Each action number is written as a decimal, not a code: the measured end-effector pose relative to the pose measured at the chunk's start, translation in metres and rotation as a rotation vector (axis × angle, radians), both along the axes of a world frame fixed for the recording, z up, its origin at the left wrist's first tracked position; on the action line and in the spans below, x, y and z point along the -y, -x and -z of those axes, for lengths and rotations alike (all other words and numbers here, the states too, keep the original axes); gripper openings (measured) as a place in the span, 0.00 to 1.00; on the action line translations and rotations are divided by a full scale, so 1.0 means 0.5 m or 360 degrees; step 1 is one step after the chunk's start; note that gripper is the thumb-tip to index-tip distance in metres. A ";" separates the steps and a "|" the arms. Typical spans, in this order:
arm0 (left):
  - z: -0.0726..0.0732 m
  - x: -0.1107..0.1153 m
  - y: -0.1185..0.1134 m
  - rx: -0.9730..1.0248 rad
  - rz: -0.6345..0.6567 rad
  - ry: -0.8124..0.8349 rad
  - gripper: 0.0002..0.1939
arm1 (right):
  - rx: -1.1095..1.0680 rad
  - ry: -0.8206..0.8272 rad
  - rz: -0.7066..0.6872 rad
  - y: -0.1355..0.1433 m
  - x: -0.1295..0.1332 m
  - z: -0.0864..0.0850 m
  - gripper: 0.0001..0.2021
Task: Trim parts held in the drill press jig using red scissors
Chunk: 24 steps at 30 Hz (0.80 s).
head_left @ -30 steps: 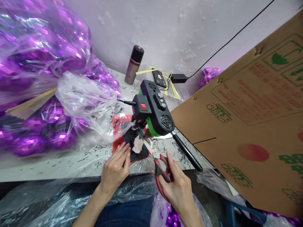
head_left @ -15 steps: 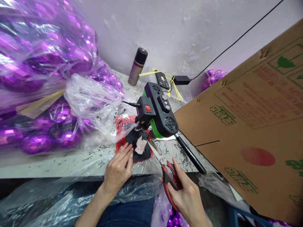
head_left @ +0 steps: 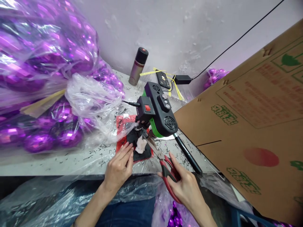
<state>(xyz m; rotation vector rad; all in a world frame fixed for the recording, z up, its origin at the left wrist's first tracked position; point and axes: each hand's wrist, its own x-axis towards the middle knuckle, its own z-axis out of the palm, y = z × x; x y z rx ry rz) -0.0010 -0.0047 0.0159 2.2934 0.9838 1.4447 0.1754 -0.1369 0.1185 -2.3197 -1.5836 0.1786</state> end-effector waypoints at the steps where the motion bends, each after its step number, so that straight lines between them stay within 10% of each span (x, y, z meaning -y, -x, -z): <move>1: 0.000 0.000 0.000 0.0005 -0.0001 0.0002 0.11 | 0.0006 0.0008 -0.0005 0.000 -0.002 -0.003 0.33; 24: 0.000 0.002 -0.001 0.0015 -0.0022 -0.0016 0.12 | -0.0183 0.0105 0.0124 0.004 0.000 -0.011 0.34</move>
